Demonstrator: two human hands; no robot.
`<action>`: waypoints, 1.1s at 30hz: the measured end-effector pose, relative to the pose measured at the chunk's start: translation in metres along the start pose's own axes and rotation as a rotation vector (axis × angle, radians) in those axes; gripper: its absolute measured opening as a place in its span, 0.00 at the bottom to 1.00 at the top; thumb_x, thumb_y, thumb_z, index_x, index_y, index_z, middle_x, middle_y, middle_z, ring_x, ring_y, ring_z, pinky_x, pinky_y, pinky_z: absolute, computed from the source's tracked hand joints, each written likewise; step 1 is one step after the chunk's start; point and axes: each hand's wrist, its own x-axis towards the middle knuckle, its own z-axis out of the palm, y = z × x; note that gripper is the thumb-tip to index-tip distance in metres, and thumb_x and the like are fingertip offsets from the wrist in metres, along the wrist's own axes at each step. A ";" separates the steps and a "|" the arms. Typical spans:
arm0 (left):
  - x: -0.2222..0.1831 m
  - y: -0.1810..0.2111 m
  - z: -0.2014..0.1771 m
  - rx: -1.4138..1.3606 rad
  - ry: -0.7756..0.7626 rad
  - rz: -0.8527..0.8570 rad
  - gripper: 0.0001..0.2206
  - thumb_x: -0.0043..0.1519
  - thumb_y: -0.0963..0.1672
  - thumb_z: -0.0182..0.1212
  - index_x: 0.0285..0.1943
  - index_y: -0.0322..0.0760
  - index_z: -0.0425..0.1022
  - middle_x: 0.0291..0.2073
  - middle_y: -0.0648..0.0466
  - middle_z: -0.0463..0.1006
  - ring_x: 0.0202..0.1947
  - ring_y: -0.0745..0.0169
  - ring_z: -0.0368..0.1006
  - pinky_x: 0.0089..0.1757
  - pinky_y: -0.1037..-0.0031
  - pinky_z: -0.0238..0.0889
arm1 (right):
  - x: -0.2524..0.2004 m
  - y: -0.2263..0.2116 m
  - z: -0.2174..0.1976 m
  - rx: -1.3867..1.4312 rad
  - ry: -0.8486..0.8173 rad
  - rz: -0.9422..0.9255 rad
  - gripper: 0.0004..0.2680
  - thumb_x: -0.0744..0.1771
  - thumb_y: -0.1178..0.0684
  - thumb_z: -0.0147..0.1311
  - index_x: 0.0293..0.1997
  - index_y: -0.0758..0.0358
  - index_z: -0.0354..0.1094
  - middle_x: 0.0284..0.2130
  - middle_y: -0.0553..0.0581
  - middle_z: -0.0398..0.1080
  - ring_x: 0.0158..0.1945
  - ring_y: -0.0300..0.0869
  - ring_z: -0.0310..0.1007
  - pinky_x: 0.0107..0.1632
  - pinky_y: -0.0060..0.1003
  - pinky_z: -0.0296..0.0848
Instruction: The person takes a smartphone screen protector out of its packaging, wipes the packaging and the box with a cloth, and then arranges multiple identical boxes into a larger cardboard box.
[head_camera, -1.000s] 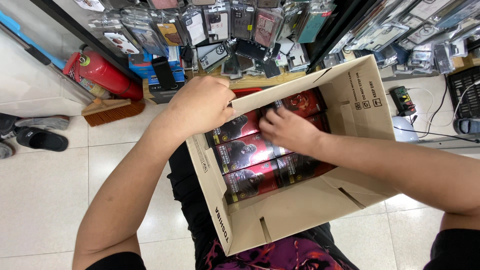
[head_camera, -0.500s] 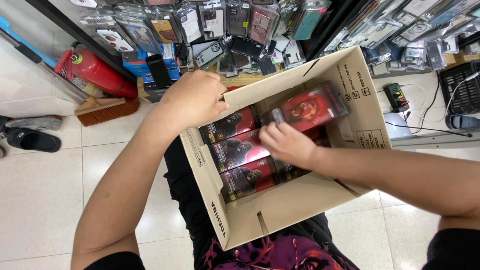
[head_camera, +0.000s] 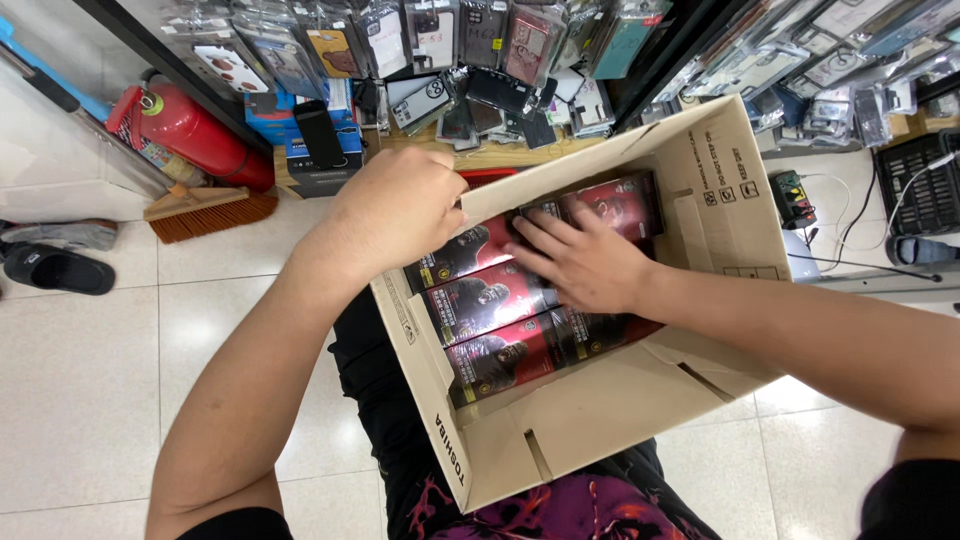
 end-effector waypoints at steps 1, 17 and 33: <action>-0.001 0.002 -0.002 0.009 -0.002 0.005 0.09 0.54 0.44 0.61 0.29 0.32 0.80 0.23 0.47 0.76 0.28 0.45 0.76 0.34 0.62 0.72 | -0.005 0.001 -0.002 0.013 -0.137 0.039 0.27 0.61 0.48 0.54 0.69 0.51 0.51 0.63 0.58 0.56 0.66 0.50 0.52 0.61 0.51 0.55; 0.000 0.004 -0.001 0.005 -0.025 -0.005 0.09 0.55 0.44 0.61 0.30 0.32 0.81 0.24 0.48 0.76 0.29 0.47 0.76 0.35 0.63 0.72 | -0.013 0.010 0.057 -0.034 -0.027 0.278 0.17 0.59 0.51 0.50 0.53 0.49 0.59 0.45 0.65 0.61 0.48 0.54 0.62 0.48 0.49 0.57; 0.009 -0.003 0.010 0.050 0.020 0.075 0.08 0.53 0.44 0.60 0.26 0.33 0.80 0.23 0.47 0.76 0.28 0.45 0.77 0.34 0.62 0.72 | -0.007 0.000 0.078 -0.166 0.288 0.293 0.06 0.65 0.53 0.51 0.45 0.54 0.67 0.51 0.72 0.67 0.56 0.62 0.65 0.53 0.52 0.62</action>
